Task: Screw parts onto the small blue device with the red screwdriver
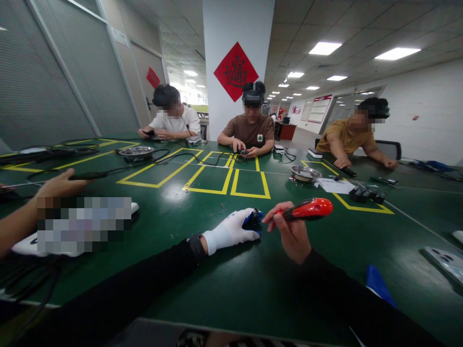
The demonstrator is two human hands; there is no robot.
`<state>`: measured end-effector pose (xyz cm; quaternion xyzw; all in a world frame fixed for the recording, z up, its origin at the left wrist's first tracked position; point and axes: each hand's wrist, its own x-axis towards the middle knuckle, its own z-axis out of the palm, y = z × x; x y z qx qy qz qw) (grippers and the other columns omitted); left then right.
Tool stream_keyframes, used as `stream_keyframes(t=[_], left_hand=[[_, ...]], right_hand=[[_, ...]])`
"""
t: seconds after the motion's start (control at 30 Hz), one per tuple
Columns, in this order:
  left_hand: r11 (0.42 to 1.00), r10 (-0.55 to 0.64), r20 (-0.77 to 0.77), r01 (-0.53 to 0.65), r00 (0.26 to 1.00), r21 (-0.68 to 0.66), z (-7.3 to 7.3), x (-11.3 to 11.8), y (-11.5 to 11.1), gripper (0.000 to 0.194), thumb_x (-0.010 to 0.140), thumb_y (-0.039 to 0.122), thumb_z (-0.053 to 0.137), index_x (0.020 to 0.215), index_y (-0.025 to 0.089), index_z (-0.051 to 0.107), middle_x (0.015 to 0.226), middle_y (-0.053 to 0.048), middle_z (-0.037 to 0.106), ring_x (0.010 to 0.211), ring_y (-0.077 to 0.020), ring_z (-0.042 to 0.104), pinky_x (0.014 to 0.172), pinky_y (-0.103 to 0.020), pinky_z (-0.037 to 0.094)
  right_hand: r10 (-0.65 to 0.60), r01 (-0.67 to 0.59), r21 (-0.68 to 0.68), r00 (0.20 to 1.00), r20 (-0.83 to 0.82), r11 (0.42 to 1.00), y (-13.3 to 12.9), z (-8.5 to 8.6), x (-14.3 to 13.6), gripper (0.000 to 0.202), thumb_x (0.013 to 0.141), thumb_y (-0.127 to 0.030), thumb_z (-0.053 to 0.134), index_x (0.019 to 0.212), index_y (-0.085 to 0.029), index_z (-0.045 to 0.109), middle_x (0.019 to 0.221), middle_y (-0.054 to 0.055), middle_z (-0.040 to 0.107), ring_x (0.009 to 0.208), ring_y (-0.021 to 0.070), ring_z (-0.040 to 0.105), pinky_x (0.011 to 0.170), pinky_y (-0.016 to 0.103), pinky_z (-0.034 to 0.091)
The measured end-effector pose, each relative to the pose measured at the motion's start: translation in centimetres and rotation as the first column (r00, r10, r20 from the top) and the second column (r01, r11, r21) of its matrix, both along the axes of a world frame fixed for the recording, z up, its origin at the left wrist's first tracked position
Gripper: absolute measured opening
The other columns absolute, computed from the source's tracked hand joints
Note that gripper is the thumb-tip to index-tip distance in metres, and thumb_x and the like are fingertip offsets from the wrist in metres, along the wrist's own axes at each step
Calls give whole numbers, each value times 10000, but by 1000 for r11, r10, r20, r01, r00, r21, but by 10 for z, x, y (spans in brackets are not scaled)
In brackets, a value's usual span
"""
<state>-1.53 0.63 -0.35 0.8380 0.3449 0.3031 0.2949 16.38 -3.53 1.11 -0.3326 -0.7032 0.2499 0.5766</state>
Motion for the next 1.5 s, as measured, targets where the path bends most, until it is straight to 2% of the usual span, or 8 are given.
stream_keyframes(t=[0.63,0.87,1.03,1.1,1.2,1.27,1.4,1.5], left_hand=[[999,21,-9,-21,1000,-41,5,1,-4,290,793,401,563,972,174,584,855,-16,628,759,-165,564,726,-265,448],[995,-19,8,20,1000,-97,2,1,-2,263,836,392,509,956,170,582,737,15,589,599,-121,512,584,-234,397],[993,5,38,0,999,-121,0,1,0,253,814,394,541,909,163,580,731,16,589,620,-124,513,612,-236,405],[993,14,41,-9,999,-116,1,1,0,253,809,396,544,894,161,582,747,11,598,636,-130,521,624,-240,410],[994,10,61,-3,998,-112,2,1,-1,248,805,378,546,920,163,592,788,5,613,671,-136,536,645,-240,416],[993,-2,76,11,997,-121,2,1,-1,246,806,363,543,946,166,595,805,6,619,676,-134,541,653,-239,418],[989,-22,87,35,996,-143,2,1,-2,241,811,371,539,925,166,593,768,13,607,650,-129,532,638,-236,417],[989,-10,96,25,995,-148,3,1,-2,243,800,379,553,909,165,594,776,9,607,675,-135,540,653,-240,423]], right_hand=[[4,-6,-22,996,-85,1000,2,-3,1,146,901,-340,488,880,-199,521,746,9,605,557,121,555,570,287,473],[-18,19,12,998,-58,1000,1,-2,0,133,907,-309,472,865,-199,534,777,7,586,544,108,525,573,289,445],[-139,135,184,990,10,974,0,11,-1,96,860,-273,544,822,-200,594,914,46,572,884,190,559,814,362,439],[-72,70,153,997,9,986,1,15,-2,83,848,-271,568,887,-211,610,973,54,578,966,209,550,867,383,428],[125,-128,-30,988,-87,991,3,15,-6,202,879,-310,527,1067,-240,553,794,4,564,742,162,572,766,361,470],[180,-201,-87,963,-200,976,5,12,-9,249,899,-358,484,1121,-248,506,675,-39,485,610,134,525,721,349,475],[243,-292,-89,902,-358,952,7,8,-11,357,874,-463,459,1163,-255,484,711,-38,442,592,138,514,705,370,488],[191,-219,-70,941,-280,973,7,7,-9,374,875,-427,472,1207,-255,474,809,-4,515,691,163,564,751,387,482]])
